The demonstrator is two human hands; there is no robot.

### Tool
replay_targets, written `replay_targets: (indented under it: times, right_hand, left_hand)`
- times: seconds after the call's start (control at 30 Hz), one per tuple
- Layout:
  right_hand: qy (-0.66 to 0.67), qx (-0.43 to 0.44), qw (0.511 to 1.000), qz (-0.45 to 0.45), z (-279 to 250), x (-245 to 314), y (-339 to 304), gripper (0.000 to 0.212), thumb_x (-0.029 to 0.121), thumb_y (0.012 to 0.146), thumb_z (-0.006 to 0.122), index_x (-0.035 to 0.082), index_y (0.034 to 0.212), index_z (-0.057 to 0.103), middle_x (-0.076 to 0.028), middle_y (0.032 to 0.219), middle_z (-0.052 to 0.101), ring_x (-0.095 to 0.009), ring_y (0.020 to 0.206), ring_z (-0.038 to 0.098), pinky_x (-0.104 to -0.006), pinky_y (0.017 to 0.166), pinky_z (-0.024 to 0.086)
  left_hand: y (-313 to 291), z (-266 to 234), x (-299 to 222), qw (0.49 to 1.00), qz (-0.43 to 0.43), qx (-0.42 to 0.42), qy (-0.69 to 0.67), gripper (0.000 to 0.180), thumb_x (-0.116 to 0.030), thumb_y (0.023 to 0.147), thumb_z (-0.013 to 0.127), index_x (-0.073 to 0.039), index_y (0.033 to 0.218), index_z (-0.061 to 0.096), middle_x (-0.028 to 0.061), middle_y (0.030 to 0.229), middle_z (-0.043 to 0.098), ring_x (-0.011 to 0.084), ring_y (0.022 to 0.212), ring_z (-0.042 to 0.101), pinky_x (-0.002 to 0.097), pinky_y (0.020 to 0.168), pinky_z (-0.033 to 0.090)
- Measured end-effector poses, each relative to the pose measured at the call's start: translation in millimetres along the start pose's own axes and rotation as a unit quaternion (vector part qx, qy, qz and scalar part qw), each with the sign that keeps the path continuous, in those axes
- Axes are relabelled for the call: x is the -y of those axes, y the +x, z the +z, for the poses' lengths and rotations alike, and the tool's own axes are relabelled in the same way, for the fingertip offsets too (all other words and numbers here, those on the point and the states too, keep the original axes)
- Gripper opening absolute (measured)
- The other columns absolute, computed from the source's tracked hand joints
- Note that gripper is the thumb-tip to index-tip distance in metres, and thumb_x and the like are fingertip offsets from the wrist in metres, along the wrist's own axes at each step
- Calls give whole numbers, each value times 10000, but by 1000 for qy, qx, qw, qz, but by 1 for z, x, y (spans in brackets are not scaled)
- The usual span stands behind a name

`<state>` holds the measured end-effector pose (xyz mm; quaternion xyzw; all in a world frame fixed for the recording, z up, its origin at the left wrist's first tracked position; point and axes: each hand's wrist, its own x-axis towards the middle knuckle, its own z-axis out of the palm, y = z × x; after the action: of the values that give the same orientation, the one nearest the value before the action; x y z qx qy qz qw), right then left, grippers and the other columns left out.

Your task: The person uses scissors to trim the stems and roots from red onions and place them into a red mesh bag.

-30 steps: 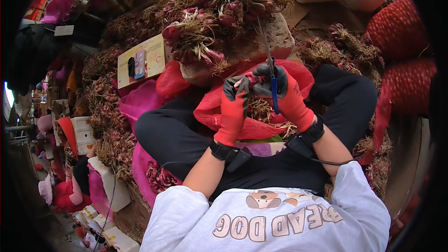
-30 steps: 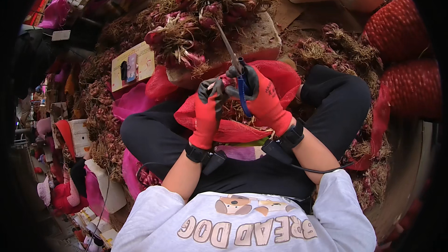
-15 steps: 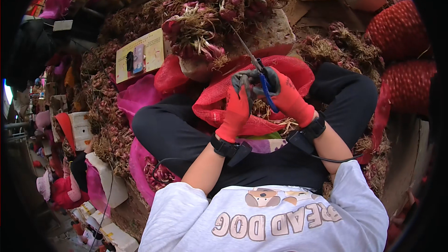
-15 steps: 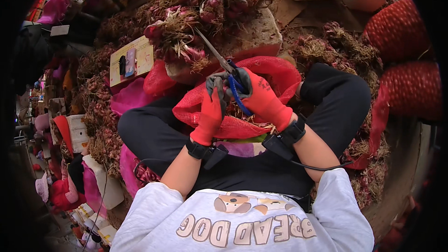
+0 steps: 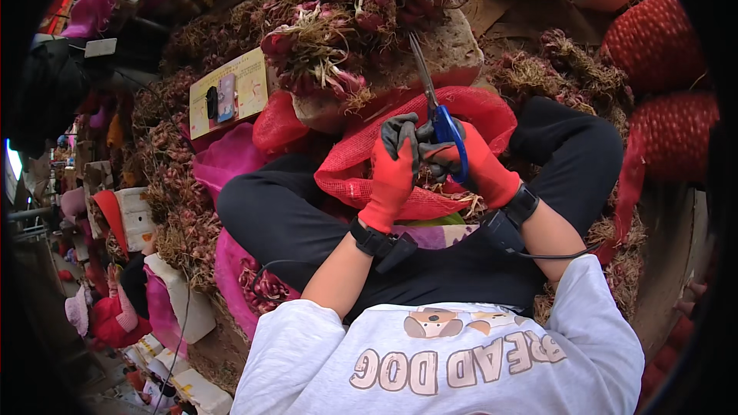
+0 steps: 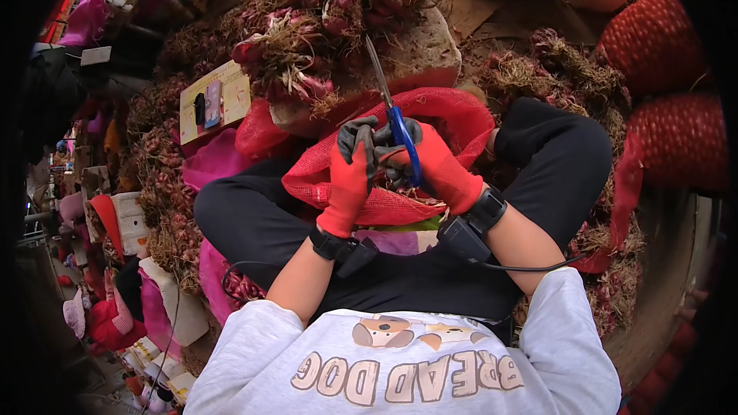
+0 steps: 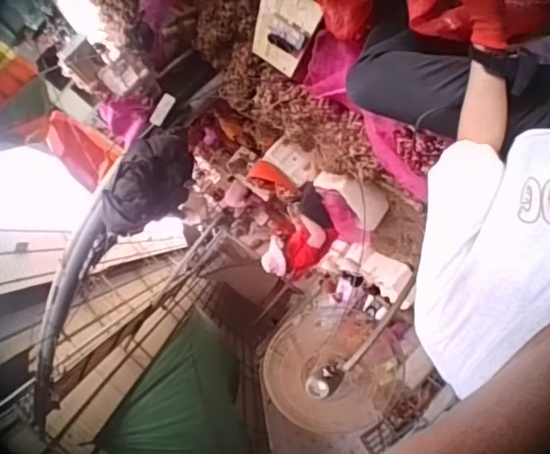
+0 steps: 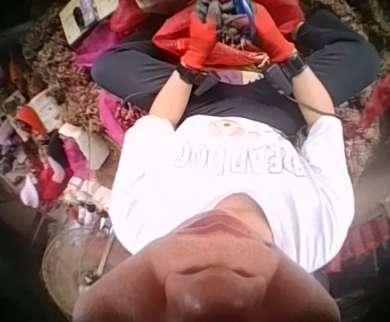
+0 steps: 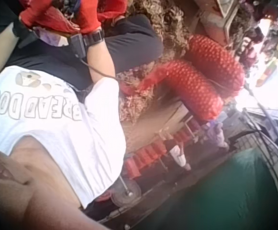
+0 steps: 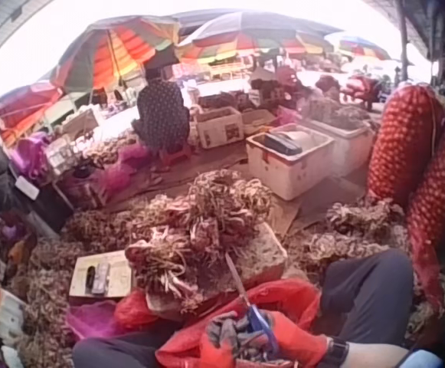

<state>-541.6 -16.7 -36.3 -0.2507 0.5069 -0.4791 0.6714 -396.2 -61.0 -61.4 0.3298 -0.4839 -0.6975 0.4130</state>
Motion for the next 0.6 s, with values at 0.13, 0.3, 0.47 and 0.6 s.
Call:
replay_targets:
  times: [0.13,0.3,0.47,0.6]
  right_hand:
    - [-70,-43,985,-151,14,-3,-3,244,67,785,700,8,969,550,-42,814,609,-72,642,577,-229,523,479]
    - [-131,-61,967,-211,7,-1,3,238,53,787,688,-3,975,552,-51,801,605,-83,646,578,-241,538,485]
    - [18,39,997,-63,12,9,-9,245,24,774,688,-6,974,551,-54,751,593,-104,574,570,-247,507,475]
    - [22,1,997,-75,14,19,-15,214,33,780,684,-15,949,561,-57,733,591,-97,542,566,-224,477,464]
  left_hand:
    - [3,-5,6,999,2,-34,0,186,-151,953,499,-31,1087,546,3,946,575,54,784,529,229,654,454]
    - [8,-24,-3,981,-78,139,108,135,-158,930,506,-63,1010,560,-26,846,555,66,732,511,219,619,428]
    - [3,-9,-3,992,-113,-23,-52,163,-212,950,489,-77,1020,546,-9,893,552,66,743,513,196,628,422]
    - [17,-32,-6,991,20,64,114,202,-231,973,471,-71,1093,498,18,955,533,106,828,536,245,729,458]
